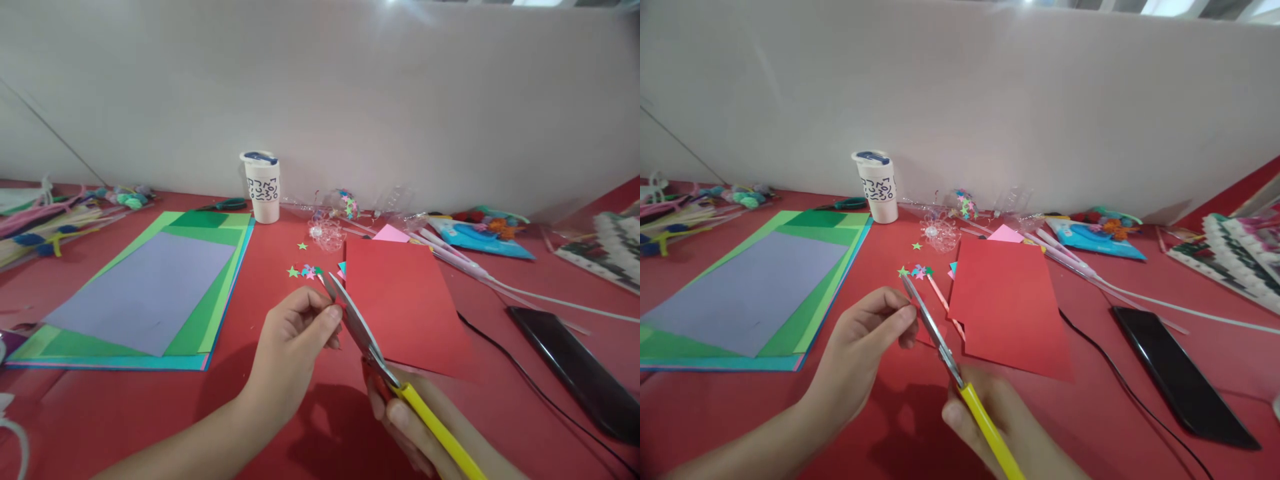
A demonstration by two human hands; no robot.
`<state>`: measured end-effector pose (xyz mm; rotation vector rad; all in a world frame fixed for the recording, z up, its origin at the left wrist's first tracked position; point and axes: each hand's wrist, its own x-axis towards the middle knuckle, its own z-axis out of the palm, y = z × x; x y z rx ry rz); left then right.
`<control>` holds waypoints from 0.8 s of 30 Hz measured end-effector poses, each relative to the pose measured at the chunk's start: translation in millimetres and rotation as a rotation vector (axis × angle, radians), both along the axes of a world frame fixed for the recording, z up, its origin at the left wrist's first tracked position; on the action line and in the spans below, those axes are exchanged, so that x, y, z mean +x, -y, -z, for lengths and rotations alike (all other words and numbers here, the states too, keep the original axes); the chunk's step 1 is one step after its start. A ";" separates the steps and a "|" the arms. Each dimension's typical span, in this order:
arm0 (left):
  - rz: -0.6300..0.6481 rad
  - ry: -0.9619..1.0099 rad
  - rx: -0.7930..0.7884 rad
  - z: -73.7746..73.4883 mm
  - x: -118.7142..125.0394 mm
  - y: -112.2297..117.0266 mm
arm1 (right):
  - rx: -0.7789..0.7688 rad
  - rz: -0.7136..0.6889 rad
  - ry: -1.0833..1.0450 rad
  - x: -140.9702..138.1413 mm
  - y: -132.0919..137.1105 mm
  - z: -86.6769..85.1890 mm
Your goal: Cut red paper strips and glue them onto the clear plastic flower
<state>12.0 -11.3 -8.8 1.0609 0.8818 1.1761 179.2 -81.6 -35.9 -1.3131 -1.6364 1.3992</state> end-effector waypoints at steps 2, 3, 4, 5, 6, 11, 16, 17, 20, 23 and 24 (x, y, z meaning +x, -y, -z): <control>-0.002 0.003 0.001 0.3 0.0 -0.3 | -0.018 0.024 0.013 -1.9 1.0 -5.7; -0.002 0.005 0.001 0.2 -0.1 -0.4 | -0.034 0.033 0.024 -2.8 1.6 -8.8; -0.004 0.006 0.001 0.1 -0.2 -0.5 | -0.045 0.041 0.036 -3.4 2.3 -11.5; -0.005 0.007 0.000 -0.1 -0.3 -0.6 | -0.050 0.040 0.043 -3.9 3.0 -13.7; -0.006 0.008 0.001 -0.4 -0.4 -0.6 | -0.053 0.038 0.047 -4.1 3.5 -15.1; 0.000 0.019 0.005 -1.8 -0.5 -0.1 | -0.051 0.021 0.037 -2.9 2.5 -16.3; 0.014 0.025 0.010 -3.8 -1.2 0.6 | -0.023 -0.007 0.018 -1.4 -0.9 -19.7; 0.016 0.023 0.009 -4.2 -1.5 0.7 | -0.020 -0.011 0.013 -1.1 -1.2 -20.5; 0.017 0.021 0.015 -4.8 -2.2 0.8 | -0.020 -0.012 0.011 -0.3 -1.2 -22.1; 0.015 0.021 0.020 -4.7 -3.0 0.7 | -0.012 -0.009 0.021 -0.1 -2.9 -22.7; 0.014 0.019 0.021 -4.7 -3.2 0.6 | 0.001 -0.006 0.029 -0.2 -4.2 -22.9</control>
